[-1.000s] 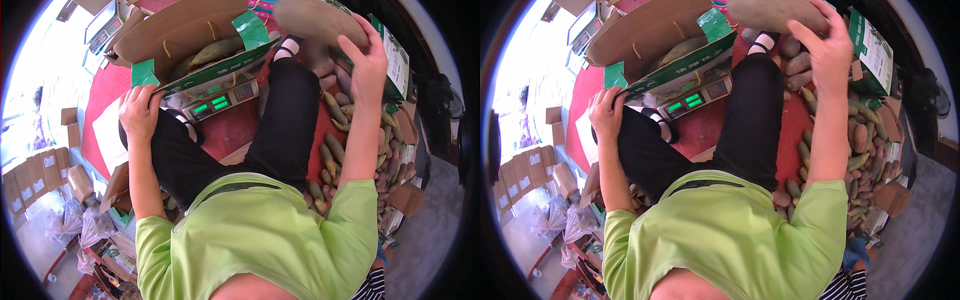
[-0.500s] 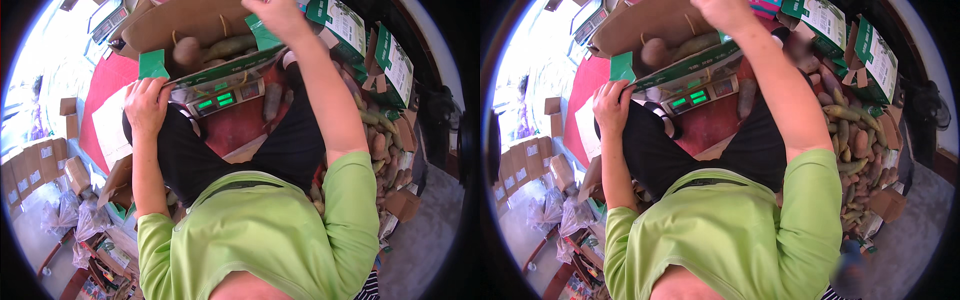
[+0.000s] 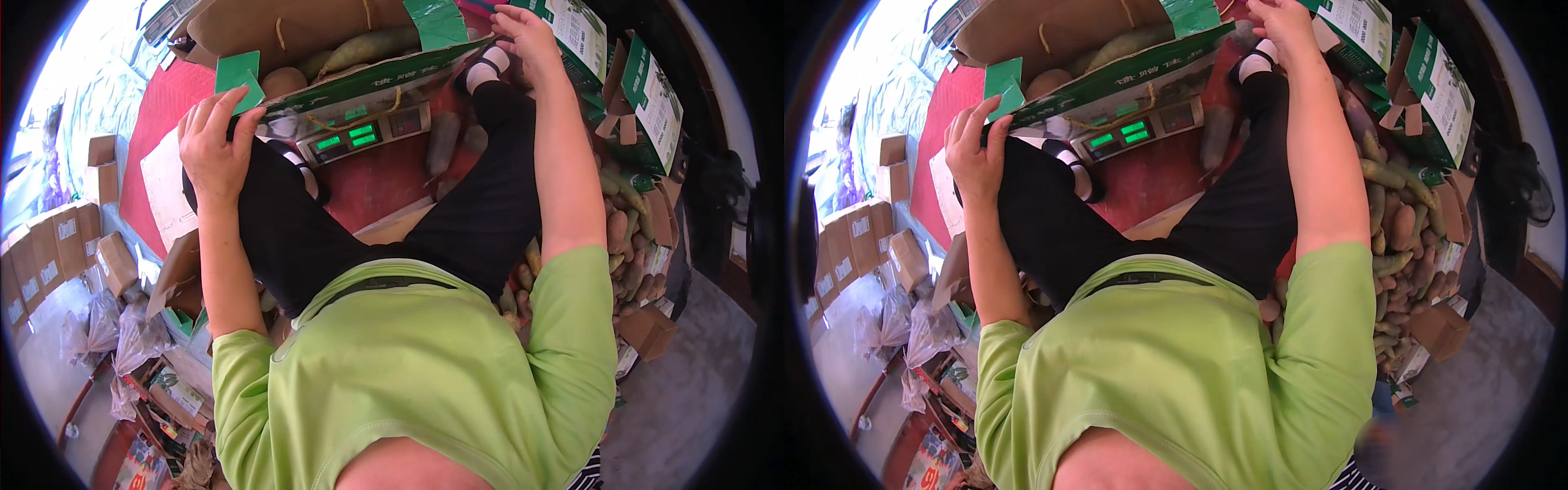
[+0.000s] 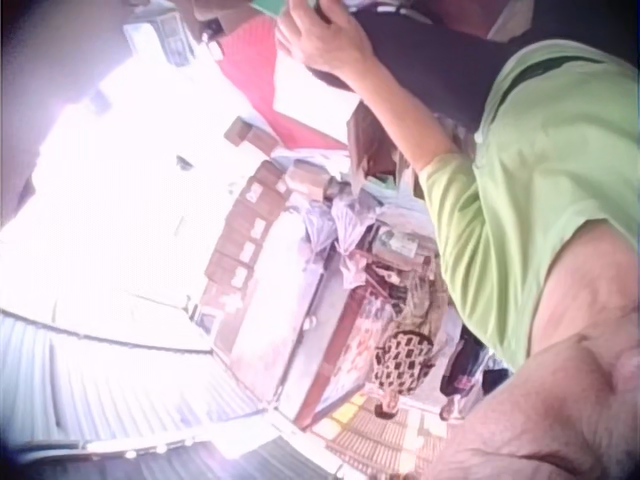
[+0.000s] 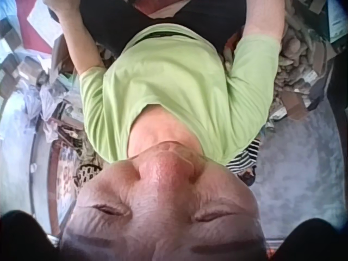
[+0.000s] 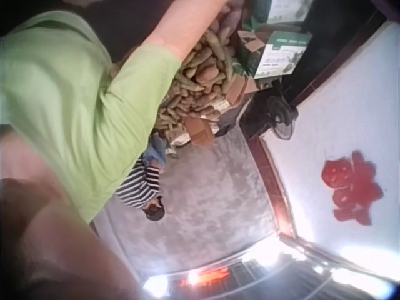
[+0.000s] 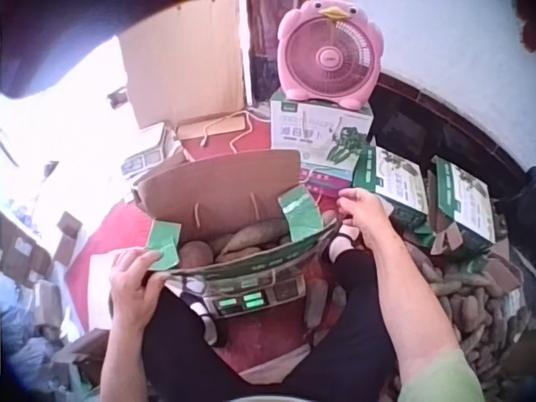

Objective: Sort and pack produce into boxes while weighing them.

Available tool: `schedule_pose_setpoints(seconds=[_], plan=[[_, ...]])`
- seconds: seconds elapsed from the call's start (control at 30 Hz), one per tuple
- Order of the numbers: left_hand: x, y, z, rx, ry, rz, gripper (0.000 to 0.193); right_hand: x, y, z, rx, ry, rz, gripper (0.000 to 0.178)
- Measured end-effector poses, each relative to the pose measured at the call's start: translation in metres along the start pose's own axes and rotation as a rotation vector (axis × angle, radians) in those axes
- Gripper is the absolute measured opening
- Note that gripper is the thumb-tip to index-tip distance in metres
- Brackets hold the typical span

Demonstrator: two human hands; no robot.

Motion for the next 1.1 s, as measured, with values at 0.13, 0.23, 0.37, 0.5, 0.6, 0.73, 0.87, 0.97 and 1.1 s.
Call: schedule_pose_setpoints(seconds=[0.13, 0.23, 0.37, 0.5, 0.6, 0.73, 0.87, 0.97, 1.1], plan=[[-0.001, 0.006, 0.003, -0.082, -0.051, 0.05, 0.027, 0.006, -0.004, 0.0, 0.001, 0.047, -0.033, 0.028], [-0.004, 0.015, 0.001, -0.144, -0.087, 0.079, 0.027, 0.01, -0.007, -0.003, 0.03, 0.09, -0.034, 0.029], [-0.006, 0.018, 0.002, -0.16, -0.081, 0.087, 0.027, 0.001, 0.006, -0.019, -0.015, 0.099, -0.12, 0.027], [-0.006, 0.019, 0.007, -0.207, -0.086, 0.128, 0.025, 0.015, -0.015, -0.029, 0.015, 0.281, -0.098, 0.036], [-0.005, 0.029, 0.009, -0.284, -0.114, 0.176, 0.023, 0.02, -0.025, -0.036, 0.053, 0.317, -0.108, 0.036], [-0.005, 0.053, 0.008, -0.488, -0.139, 0.342, 0.026, 0.022, -0.028, -0.04, -0.002, 0.272, -0.071, 0.032], [-0.001, 0.094, 0.003, -0.595, -0.003, 0.612, 0.039, 0.03, -0.035, -0.042, -0.003, 0.277, -0.086, 0.037], [-0.011, 0.135, -0.018, -0.723, 0.223, 0.891, 0.055, 0.03, -0.026, -0.05, -0.047, 0.308, 0.001, 0.039], [-0.023, 0.153, -0.059, -1.03, 0.505, 1.042, 0.054, 0.027, -0.021, -0.055, -0.114, 0.319, -0.108, 0.04]])
Point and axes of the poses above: each hand's wrist, its own x-axis towards the middle knuckle, its own z-axis out of the back of the hand, y = z × x, the point moved 6 cm from there along x, towards the middle knuckle, and after that the axes turned 8 degrees about y, right-handed, at the moved point
